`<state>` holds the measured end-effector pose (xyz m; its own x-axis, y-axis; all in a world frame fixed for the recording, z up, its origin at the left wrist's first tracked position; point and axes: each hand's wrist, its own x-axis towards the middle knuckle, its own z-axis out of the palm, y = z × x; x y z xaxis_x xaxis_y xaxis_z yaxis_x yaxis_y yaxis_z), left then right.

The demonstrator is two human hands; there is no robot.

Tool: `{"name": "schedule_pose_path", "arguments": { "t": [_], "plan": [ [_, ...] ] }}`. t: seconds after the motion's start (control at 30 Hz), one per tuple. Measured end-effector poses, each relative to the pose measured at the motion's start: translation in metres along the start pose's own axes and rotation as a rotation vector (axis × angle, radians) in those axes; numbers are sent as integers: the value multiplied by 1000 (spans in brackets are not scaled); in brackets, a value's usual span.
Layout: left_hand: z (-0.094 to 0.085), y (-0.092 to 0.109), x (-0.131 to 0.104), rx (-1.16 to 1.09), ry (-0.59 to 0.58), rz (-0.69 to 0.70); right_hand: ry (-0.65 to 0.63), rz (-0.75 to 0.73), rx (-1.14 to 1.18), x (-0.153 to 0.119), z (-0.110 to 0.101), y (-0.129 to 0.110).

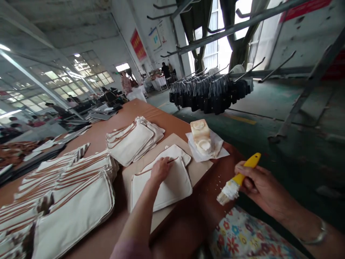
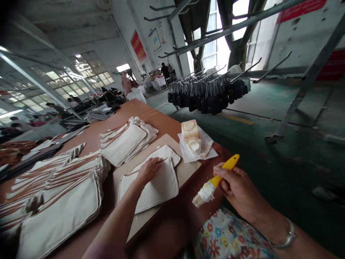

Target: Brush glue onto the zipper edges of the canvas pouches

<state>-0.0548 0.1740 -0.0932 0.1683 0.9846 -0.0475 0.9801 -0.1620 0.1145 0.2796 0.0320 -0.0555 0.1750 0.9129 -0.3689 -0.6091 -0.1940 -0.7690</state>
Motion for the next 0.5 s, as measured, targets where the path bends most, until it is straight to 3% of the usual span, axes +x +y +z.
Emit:
{"name": "schedule_pose_path", "arguments": {
  "t": [0.13,0.23,0.33,0.5],
  "plan": [
    [2,13,27,-64,-65,-57,13,-10,32,5,-25,-6],
    [-11,15,27,-167,-151,-49,-16,-42,52,16,-33,0],
    [-28,26,9,-306,-246,-9,-65,-133,50,30,-22,7],
    [-56,51,-41,-649,-304,-58,-199,-389,-18,51,20,7]
  ]
}}
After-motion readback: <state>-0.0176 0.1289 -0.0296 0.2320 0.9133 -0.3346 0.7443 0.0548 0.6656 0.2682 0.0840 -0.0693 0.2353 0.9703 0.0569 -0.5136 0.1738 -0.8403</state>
